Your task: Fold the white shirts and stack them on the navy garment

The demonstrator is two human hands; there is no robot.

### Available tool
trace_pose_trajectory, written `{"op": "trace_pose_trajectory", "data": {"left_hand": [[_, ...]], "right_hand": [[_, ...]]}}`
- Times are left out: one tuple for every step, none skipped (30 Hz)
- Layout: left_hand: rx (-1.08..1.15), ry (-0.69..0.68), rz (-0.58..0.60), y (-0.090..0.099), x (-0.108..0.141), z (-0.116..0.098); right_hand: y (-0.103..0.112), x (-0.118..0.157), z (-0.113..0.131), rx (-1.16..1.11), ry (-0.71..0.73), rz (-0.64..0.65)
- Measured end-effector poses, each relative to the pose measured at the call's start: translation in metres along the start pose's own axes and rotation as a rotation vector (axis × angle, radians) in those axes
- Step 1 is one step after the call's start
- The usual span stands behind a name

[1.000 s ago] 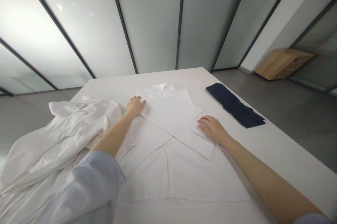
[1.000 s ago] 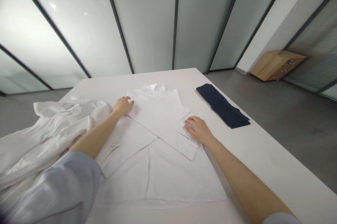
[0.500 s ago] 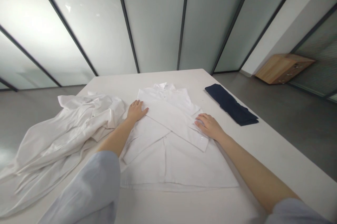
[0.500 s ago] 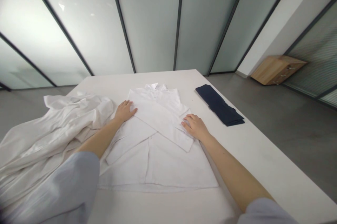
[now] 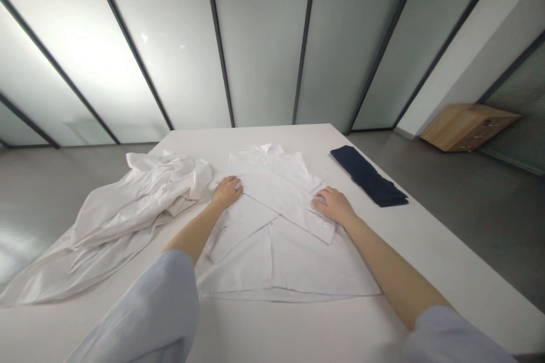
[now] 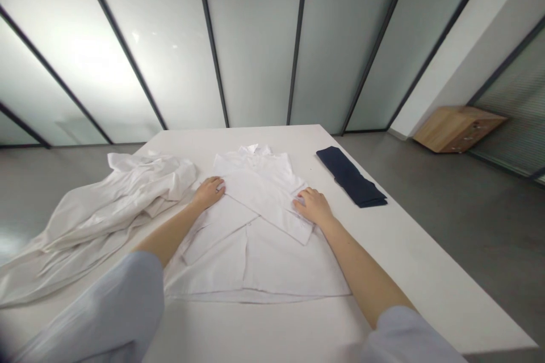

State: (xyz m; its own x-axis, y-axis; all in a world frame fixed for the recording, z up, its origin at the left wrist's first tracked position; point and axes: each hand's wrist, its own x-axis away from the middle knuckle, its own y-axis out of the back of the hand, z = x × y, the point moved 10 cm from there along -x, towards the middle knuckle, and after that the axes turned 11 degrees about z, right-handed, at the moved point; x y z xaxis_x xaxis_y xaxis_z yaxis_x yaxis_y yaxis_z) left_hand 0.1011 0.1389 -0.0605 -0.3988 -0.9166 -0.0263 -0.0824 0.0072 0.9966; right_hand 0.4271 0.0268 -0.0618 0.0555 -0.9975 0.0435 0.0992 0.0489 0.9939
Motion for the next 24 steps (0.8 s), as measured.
{"op": "trace_pose_trajectory", "data": {"left_hand": [[-0.008, -0.006, 0.009, -0.002, 0.002, 0.0], [-0.019, -0.01, 0.024, -0.004, 0.003, 0.0], [-0.031, -0.011, 0.043, -0.007, 0.003, 0.001], [-0.042, -0.014, 0.066, -0.01, 0.004, 0.001], [-0.051, -0.021, 0.09, -0.013, 0.004, 0.001], [-0.06, -0.029, 0.112, -0.016, 0.005, 0.001], [-0.07, -0.04, 0.133, -0.019, 0.006, 0.0], [-0.081, -0.049, 0.152, -0.021, 0.008, -0.001], [-0.096, -0.057, 0.167, -0.022, 0.01, -0.002], [-0.113, -0.064, 0.174, -0.022, 0.012, -0.003], [-0.131, -0.073, 0.168, -0.021, 0.015, -0.005], [-0.148, -0.085, 0.152, -0.019, 0.017, -0.007], [-0.161, -0.1, 0.129, -0.016, 0.02, -0.01], [-0.17, -0.115, 0.107, -0.013, 0.022, -0.012], [-0.173, -0.128, 0.095, -0.011, 0.024, -0.014], [-0.171, -0.135, 0.101, -0.01, 0.025, -0.015], [-0.164, -0.134, 0.125, -0.012, 0.025, -0.015], [-0.154, -0.127, 0.159, -0.015, 0.025, -0.014], [-0.143, -0.116, 0.195, -0.018, 0.025, -0.013], [-0.133, -0.105, 0.224, -0.02, 0.026, -0.012], [-0.125, -0.096, 0.241, -0.022, 0.026, -0.011], [-0.12, -0.09, 0.247, -0.022, 0.028, -0.011], [-0.118, -0.086, 0.245, -0.022, 0.03, -0.011], [-0.118, -0.086, 0.245, -0.021, 0.032, -0.012]], "right_hand": [[0.001, 0.0, 0.0, 0.001, -0.008, -0.001], [0.002, 0.001, 0.001, 0.006, -0.016, -0.003], [0.003, 0.002, 0.001, 0.014, -0.024, -0.005], [0.005, 0.002, 0.002, 0.026, -0.033, -0.006], [0.006, 0.003, 0.003, 0.041, -0.04, -0.004], [0.006, 0.003, 0.004, 0.057, -0.045, 0.002], [0.007, 0.002, 0.006, 0.071, -0.051, 0.013], [0.009, 0.001, 0.007, 0.082, -0.057, 0.026], [0.011, -0.002, 0.008, 0.089, -0.064, 0.034], [0.015, -0.005, 0.01, 0.093, -0.068, 0.032], [0.02, -0.01, 0.012, 0.095, -0.064, 0.018], [0.026, -0.015, 0.016, 0.096, -0.051, -0.008], [0.031, -0.021, 0.021, 0.094, -0.026, -0.037], [0.035, -0.028, 0.027, 0.09, 0.009, -0.061], [0.036, -0.035, 0.034, 0.084, 0.047, -0.072], [0.035, -0.042, 0.041, 0.08, 0.081, -0.069], [0.03, -0.049, 0.046, 0.079, 0.106, -0.054], [0.023, -0.056, 0.049, 0.083, 0.119, -0.028], [0.014, -0.062, 0.051, 0.089, 0.119, 0.006], [0.004, -0.067, 0.051, 0.094, 0.11, 0.044], [-0.006, -0.07, 0.049, 0.094, 0.094, 0.08], [-0.016, -0.071, 0.046, 0.088, 0.076, 0.112], [-0.024, -0.071, 0.043, 0.079, 0.062, 0.134], [-0.029, -0.07, 0.041, 0.069, 0.052, 0.146]]}}
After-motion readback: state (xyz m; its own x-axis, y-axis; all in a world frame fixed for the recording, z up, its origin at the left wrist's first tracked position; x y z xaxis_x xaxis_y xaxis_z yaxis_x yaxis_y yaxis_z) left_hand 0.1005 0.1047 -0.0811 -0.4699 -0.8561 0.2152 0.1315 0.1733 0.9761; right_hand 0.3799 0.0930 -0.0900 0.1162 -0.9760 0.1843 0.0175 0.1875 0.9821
